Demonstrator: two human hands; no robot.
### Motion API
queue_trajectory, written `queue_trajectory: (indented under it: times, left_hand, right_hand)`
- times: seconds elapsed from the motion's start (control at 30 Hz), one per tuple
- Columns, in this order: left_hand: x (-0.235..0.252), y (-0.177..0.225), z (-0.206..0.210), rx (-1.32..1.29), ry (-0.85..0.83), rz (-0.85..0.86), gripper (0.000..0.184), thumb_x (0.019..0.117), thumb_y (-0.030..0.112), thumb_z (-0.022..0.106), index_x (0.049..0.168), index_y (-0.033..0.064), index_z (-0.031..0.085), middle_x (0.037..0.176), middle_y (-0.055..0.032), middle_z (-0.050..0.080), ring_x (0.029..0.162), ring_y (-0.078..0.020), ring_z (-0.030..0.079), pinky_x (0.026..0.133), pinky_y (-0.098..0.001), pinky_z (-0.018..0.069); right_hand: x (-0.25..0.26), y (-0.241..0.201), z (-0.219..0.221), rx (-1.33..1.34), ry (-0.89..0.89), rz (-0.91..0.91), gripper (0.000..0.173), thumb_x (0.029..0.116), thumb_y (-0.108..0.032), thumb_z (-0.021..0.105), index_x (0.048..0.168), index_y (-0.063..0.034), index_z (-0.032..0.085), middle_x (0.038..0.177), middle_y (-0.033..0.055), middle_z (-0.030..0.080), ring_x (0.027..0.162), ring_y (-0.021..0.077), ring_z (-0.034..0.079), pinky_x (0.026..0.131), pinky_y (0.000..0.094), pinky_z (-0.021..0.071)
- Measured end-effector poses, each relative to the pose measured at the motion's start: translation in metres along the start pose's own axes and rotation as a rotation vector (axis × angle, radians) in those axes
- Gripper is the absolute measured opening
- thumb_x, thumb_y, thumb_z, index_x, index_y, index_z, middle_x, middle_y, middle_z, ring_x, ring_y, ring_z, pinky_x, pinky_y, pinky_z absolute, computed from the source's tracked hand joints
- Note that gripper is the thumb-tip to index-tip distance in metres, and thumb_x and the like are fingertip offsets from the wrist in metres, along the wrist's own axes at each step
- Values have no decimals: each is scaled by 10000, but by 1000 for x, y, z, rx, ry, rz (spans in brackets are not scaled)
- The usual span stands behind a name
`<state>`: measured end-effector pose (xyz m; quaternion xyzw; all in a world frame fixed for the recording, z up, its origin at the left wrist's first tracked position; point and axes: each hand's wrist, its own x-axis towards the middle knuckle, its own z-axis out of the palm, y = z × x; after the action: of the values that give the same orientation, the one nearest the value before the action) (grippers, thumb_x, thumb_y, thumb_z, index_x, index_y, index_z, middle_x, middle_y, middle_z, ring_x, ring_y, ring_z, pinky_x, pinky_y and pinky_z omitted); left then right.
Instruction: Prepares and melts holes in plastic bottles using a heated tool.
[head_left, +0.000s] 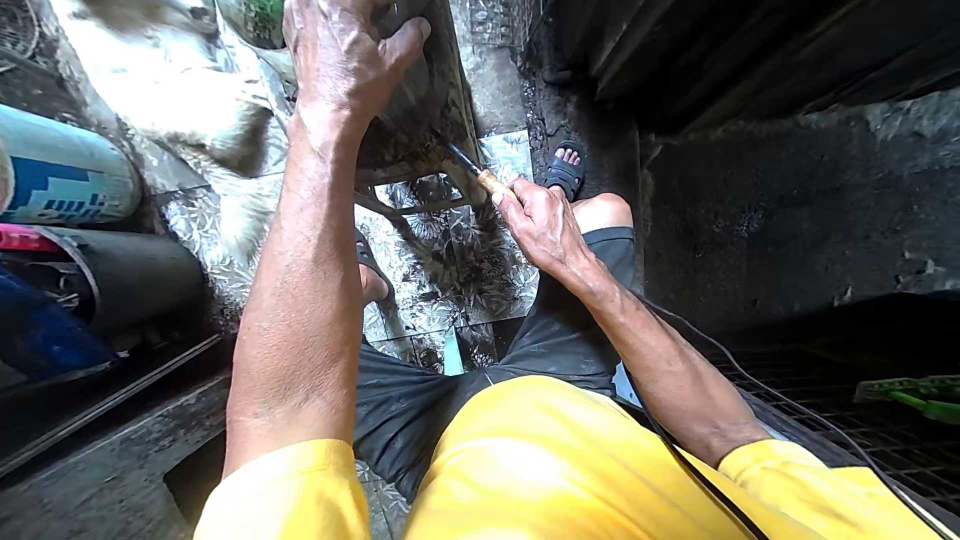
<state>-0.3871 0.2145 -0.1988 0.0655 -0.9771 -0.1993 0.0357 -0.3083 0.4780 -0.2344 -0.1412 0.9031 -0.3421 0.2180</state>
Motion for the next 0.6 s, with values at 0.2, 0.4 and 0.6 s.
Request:
queue_trajectory:
  times: [0.2,0.4,0.6]
  left_hand:
    - [-4,4,-1,-2,23,13,475,959,552,593,1052,117,760,1060,-148,742,1055,-363,688,932,-615,482]
    - [2,-6,9,14,26,32,479,959,576,566,1074,151,755,1063,-105,747,1035,-310,699,914,-583,502]
    - [3,-14,15,-11,41,46,456,944,586,572,1132,210,748,1094,-68,750,1039,-279,705,891,-580,517]
  right_hand:
    - [2,-6,2,-19,-5,5,410,1076,-406,431,915,-87,633,693,61,582,665,248,617,629,485,479]
    - [9,-11,3,-53,-27,31,410,1074,-419,419,896,-104,613,697,60,578,680,252,620,634,490,478]
    - [11,-15,3,-55,-31,23,408,1076,-418,424,904,-101,616,720,69,596,707,258,633,655,494,482]
